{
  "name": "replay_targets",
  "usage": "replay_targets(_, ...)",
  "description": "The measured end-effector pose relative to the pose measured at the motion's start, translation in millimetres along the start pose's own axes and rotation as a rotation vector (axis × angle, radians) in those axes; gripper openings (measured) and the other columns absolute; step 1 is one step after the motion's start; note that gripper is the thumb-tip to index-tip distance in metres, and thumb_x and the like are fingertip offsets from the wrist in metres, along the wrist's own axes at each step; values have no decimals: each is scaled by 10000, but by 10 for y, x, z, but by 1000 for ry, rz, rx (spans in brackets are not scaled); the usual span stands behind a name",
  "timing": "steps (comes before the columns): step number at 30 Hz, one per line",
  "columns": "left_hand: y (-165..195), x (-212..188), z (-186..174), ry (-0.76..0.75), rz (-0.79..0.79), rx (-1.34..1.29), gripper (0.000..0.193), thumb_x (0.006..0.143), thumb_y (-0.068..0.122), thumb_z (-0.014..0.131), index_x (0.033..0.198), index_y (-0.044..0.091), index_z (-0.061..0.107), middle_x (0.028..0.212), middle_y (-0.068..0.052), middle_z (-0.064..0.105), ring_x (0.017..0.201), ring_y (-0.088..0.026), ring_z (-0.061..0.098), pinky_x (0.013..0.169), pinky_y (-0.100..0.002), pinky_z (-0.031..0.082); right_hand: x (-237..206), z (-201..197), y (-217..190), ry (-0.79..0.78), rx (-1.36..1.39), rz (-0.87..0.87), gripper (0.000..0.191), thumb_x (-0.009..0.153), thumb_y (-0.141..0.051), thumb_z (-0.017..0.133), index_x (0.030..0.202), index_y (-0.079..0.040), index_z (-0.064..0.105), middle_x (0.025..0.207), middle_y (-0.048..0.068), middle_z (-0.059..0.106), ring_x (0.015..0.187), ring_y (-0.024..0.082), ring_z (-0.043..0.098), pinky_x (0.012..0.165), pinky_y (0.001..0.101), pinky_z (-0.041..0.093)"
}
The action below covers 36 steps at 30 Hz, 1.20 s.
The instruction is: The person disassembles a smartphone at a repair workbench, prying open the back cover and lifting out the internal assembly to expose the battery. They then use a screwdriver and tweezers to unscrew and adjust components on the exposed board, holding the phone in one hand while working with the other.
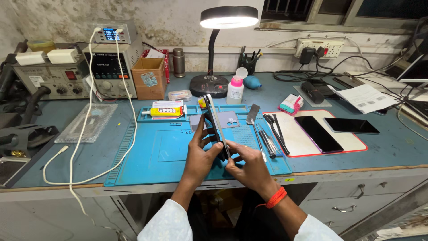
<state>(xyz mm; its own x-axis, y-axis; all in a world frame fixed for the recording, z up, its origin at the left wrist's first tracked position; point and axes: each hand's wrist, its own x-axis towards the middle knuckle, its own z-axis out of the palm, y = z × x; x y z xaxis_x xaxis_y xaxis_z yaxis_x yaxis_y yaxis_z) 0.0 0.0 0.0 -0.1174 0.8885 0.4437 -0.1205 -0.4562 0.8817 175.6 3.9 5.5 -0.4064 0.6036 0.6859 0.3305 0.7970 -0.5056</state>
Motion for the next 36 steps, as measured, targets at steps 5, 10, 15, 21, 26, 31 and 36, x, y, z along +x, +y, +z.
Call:
replay_targets(5,-5,-8,-20,-20,18,7,946,822,70,687,1641,115,217,1268,-121,640,1132,-230,637,960,-371,562,-14,6,11,2,-20,-2,563,809,-14,730,1362,-50,625,1055,145,771,914,213,783,755,308,661)
replay_targets(10,29,-9,-25,-35,7,1,946,821,79,692,1638,107,217,1262,-118,643,1134,-226,632,967,-375,561,-7,20,24,8,-9,-14,564,802,-11,734,1354,-34,623,1057,150,769,915,217,786,752,308,669)
replay_targets(15,45,-22,-35,-49,-7,-6,948,824,102,700,1639,117,216,1264,-112,637,1156,-227,622,987,-383,556,-12,27,42,-3,1,1,551,791,-1,720,1336,-26,640,1081,151,775,923,217,791,754,314,671)
replay_targets(21,1,-22,-56,-73,26,-31,943,843,115,702,1648,122,210,1272,-111,621,1173,-227,612,1007,-380,545,-10,48,48,12,-17,-16,537,793,8,724,1322,-14,635,1110,153,767,953,213,788,768,308,677)
replay_targets(26,-24,-7,-57,-19,-59,-103,875,868,137,626,1652,136,237,1260,-147,625,1079,-215,601,931,-366,549,16,20,-49,-32,70,-30,565,795,13,741,1347,-42,630,1142,125,764,932,192,783,753,296,677)
replay_targets(31,27,-5,-99,35,-222,-438,642,919,295,388,1492,9,419,1327,-173,645,1134,-239,670,888,-383,588,46,-45,-163,-75,116,-73,501,810,-60,826,1279,-58,650,1144,96,753,919,169,749,725,279,660)
replay_targets(36,92,-3,-124,-9,-312,-628,700,963,378,290,1375,-139,518,1334,-237,667,1116,-304,674,887,-420,580,52,-60,-195,-23,123,-62,401,823,-54,816,1202,-67,685,1113,76,732,917,155,752,721,269,669)
